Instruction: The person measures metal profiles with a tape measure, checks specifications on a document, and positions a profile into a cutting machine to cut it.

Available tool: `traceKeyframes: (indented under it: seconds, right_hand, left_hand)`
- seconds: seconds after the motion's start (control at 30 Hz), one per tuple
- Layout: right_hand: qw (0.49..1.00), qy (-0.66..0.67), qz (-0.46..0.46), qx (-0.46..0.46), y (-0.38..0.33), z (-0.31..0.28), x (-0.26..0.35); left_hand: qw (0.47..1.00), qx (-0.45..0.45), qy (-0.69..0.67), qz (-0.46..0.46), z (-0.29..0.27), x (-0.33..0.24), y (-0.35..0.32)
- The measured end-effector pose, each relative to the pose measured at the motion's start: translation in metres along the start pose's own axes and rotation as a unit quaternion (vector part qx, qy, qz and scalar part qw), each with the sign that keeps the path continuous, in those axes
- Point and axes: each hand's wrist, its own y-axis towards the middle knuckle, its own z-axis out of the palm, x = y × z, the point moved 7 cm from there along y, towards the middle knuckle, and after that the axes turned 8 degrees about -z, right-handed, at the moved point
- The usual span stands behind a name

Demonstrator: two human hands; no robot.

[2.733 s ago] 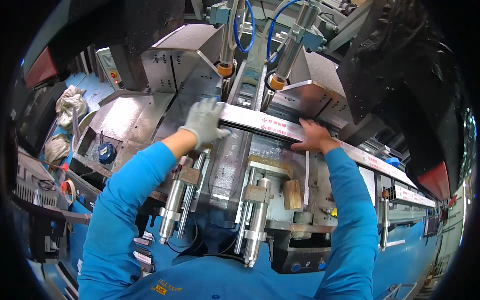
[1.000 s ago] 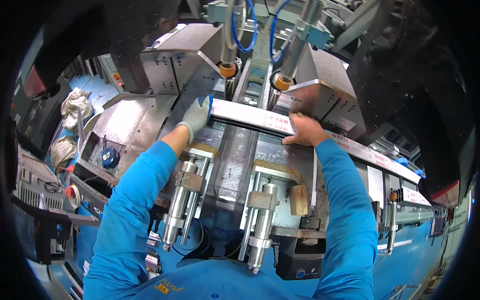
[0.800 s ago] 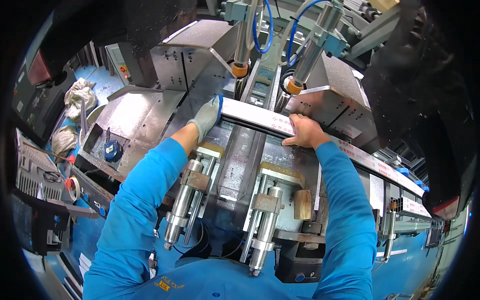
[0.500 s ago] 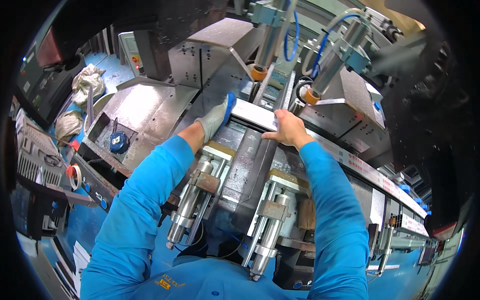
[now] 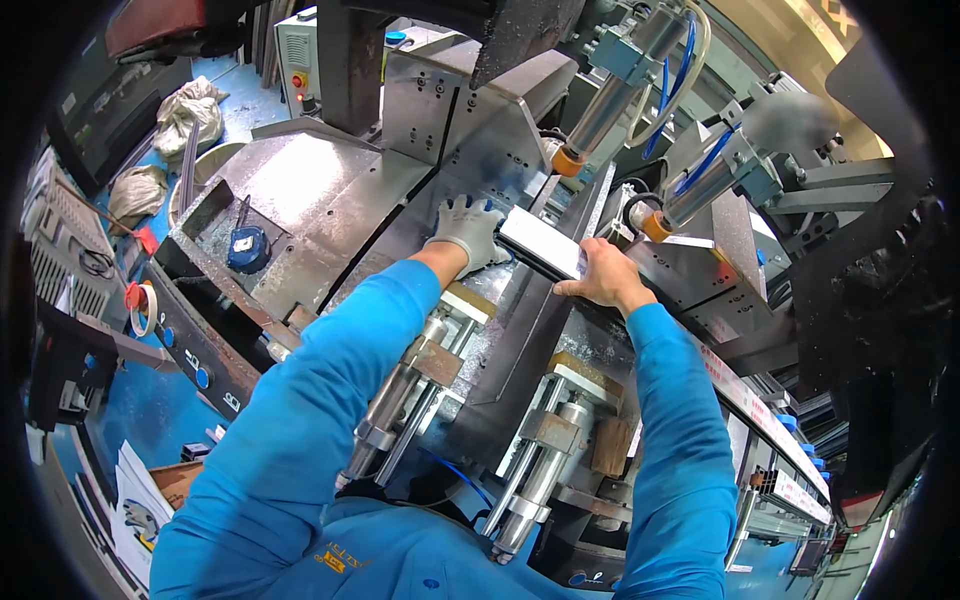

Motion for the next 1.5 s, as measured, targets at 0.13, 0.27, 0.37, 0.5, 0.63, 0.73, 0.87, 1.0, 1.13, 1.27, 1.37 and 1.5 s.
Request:
traceKeyframes:
  seconds: [0.13,0.27,0.37,0.5,0.63,0.73,0.87,1.0,1.13,1.27,1.37,1.5]
  right_hand:
    - [0.999,0.009,-0.019,-0.042,0.002,-0.002,0.005]
    - [0.999,-0.008,-0.003,-0.052,0.001,-0.019,0.001]
    - [0.999,0.028,0.004,-0.035,0.002,-0.023,0.000]
    - [0.999,0.042,0.014,-0.028,0.000,-0.017,-0.008]
    - [0.998,-0.017,-0.002,-0.065,-0.003,-0.015,-0.006]
    - [0.989,-0.108,-0.066,-0.075,0.000,-0.030,0.007]
    - [0.982,-0.133,-0.105,-0.084,-0.004,-0.025,0.002]
    - [0.983,-0.114,-0.114,-0.084,-0.004,-0.014,-0.011]
    - [0.992,-0.071,-0.089,-0.060,0.002,-0.004,-0.023]
    - [0.995,-0.057,-0.075,-0.032,0.005,0.000,-0.024]
    - [0.995,-0.063,-0.070,-0.017,0.005,-0.009,-0.012]
    - [0.995,-0.070,-0.065,-0.005,0.005,-0.014,-0.003]
  left_hand:
    - [0.998,0.052,-0.026,-0.014,-0.004,0.003,0.008]
    - [0.997,0.060,-0.032,-0.037,-0.001,0.002,0.012]
    - [0.999,0.023,-0.040,-0.011,0.014,0.003,0.017]
    - [0.999,0.003,-0.049,0.019,0.018,-0.006,0.022]
    - [0.998,0.045,-0.039,0.007,0.006,-0.009,0.015]
    - [0.999,0.039,-0.029,0.006,0.009,-0.003,0.017]
    - [0.999,0.041,-0.028,0.007,0.010,-0.005,0.020]
    - [0.998,0.050,-0.036,0.006,0.008,-0.006,0.018]
    - [0.997,0.066,-0.050,0.001,0.003,-0.006,0.011]
    - [0.992,0.073,-0.106,0.002,-0.001,-0.005,0.007]
    - [0.991,0.084,-0.101,-0.003,-0.001,-0.004,0.007]
    - [0.991,0.093,-0.095,-0.006,0.001,-0.003,0.009]
